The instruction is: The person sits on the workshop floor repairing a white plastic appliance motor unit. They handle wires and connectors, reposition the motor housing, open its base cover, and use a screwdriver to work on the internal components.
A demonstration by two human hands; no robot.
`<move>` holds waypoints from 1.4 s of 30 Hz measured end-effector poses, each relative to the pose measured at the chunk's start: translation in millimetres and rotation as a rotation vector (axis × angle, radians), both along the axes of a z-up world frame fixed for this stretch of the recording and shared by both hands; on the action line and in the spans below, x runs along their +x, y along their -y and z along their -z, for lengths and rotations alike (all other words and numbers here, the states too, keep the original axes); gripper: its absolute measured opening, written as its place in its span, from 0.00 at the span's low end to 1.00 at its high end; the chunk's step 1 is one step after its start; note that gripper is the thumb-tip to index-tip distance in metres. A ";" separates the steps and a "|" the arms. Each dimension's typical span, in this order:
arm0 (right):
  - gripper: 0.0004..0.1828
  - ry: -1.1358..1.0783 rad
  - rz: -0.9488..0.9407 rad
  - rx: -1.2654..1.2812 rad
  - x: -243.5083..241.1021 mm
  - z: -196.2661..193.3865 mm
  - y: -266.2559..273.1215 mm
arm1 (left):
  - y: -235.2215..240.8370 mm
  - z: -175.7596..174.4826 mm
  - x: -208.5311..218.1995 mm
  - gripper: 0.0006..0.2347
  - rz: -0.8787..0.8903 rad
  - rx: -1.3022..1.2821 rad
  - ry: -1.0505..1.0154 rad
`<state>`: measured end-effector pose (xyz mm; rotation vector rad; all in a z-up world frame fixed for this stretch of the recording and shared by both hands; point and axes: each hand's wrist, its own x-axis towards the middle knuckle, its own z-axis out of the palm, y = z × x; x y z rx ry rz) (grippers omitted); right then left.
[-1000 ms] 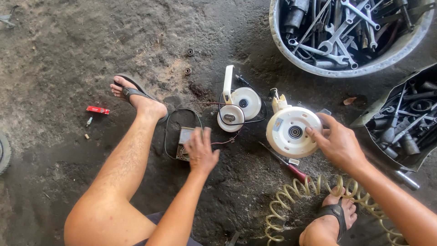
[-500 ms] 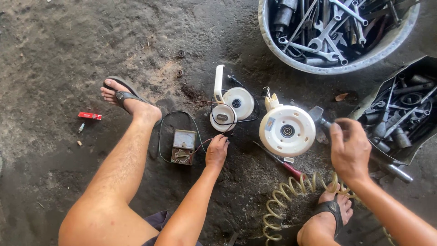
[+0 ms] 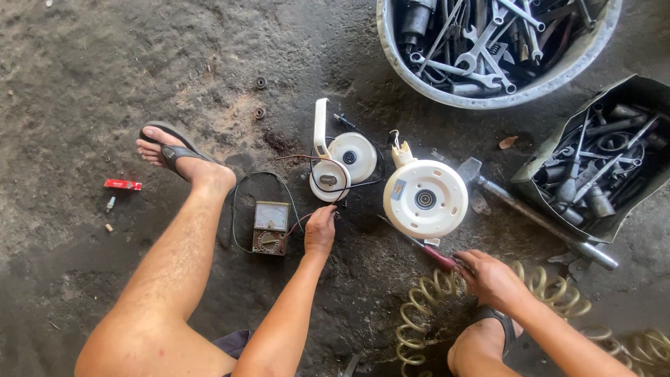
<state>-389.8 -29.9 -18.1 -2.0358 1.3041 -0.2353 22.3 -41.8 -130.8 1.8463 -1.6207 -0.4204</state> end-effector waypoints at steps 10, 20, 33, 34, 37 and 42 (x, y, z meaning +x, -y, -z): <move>0.16 -0.253 0.051 0.339 15.7 7.2 16.6 | 20.5 -28.6 -24.9 0.13 0.096 -0.001 0.077; 0.17 -0.436 -0.198 0.094 31.5 54.6 3.7 | 32.5 2.2 -11.8 0.05 0.199 0.041 0.036; 0.20 0.025 -0.064 0.161 43.3 -54.8 13.3 | 34.2 -13.7 -21.3 0.11 0.153 0.051 0.052; 0.20 0.026 -0.064 0.156 42.6 -63.5 11.9 | 34.0 -17.1 -22.7 0.11 0.153 0.046 0.054; 0.26 0.188 -0.013 0.179 38.9 -86.5 3.9 | 31.6 -14.9 -25.5 0.10 0.019 0.095 -0.073; 0.21 0.371 0.071 0.188 29.4 -99.2 -15.0 | 28.4 -0.4 -17.7 0.08 -0.392 0.410 -1.126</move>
